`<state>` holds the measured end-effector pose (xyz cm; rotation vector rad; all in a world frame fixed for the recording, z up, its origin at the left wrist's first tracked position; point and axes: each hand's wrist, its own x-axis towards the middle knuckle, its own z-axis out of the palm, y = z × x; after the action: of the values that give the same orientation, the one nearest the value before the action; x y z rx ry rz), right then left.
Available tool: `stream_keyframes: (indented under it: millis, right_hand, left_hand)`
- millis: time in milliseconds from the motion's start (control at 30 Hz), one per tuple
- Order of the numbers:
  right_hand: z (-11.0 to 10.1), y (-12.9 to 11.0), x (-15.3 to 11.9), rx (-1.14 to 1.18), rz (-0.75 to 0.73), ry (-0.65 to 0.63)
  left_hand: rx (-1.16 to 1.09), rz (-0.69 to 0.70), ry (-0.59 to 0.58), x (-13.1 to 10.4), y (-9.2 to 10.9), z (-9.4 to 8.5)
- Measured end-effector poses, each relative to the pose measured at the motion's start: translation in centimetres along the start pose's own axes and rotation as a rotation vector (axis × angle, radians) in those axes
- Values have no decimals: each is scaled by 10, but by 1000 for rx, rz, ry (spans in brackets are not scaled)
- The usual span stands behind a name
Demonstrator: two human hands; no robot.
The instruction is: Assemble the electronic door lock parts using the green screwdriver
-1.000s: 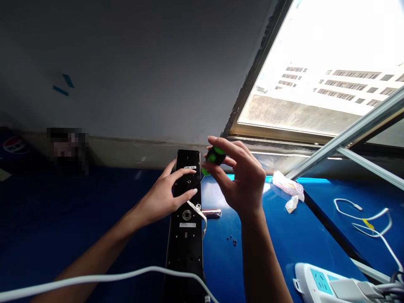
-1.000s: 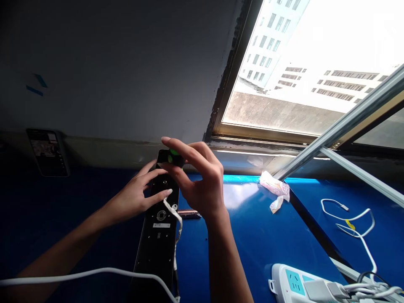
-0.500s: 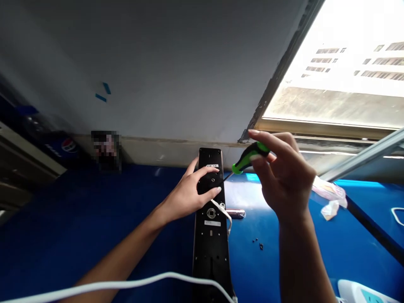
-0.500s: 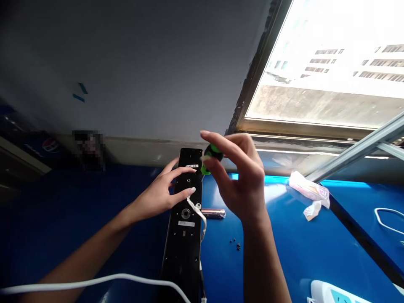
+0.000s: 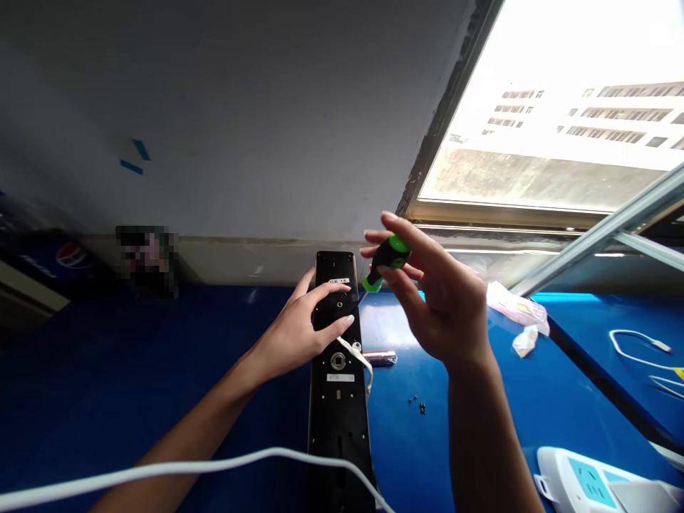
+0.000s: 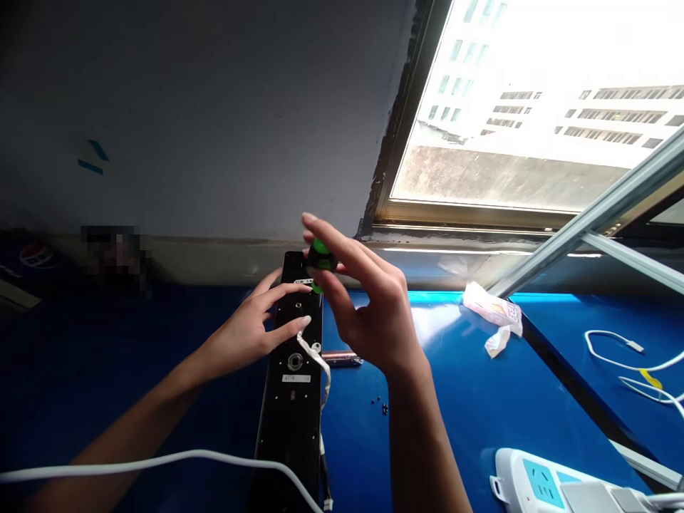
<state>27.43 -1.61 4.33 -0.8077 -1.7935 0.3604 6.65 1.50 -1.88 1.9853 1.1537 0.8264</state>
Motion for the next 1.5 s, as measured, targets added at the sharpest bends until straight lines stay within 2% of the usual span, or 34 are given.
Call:
stream_keyframes:
  millis: [167,333,433,500,567,633,767,800,867,1000,1167,1267,1367,1500]
  right_hand:
    - [10,-3,1,-45,-69,95]
    - [10,-4,3,-62,52,40]
    - [-1,-7,3,-31,80,62]
    - [-13,-9,0,-2,65,117]
    - [-28,-10,-3,30,68,104]
    - [-44,-8,-8,22,163,-44]
    - [-67,7,-19,-33,475,-523]
    - [-70,13,-21,-53,526,-588]
    - [-72,22,-23,-96,569,-620]
    - [-71,34,-25,-85,581,-605]
    - [-72,33,-24,-72,542,-561]
    - [-73,27,-22,2,478,-438]
    - [-70,21,-18,83,398,-254]
    - [-58,13,-11,146,329,-25]
  left_hand:
    - [13,37,14,0,-1,1]
    - [58,49,9,0,-4,2]
    - [153,43,-4,-4,-1,3]
    - [241,71,56,-7,4,6]
    - [305,167,140,-11,11,12]
    - [329,321,151,-15,18,20]
    - [376,576,-105,-19,20,42]
    - [402,606,-167,-20,19,48]
    - [461,636,-244,-21,15,57]
    - [517,655,-287,-20,8,65]
    - [418,635,-290,-14,8,50]
    - [301,625,-308,-10,10,30]
    - [276,551,-355,-8,11,11]
    - [281,466,-366,-7,14,-2]
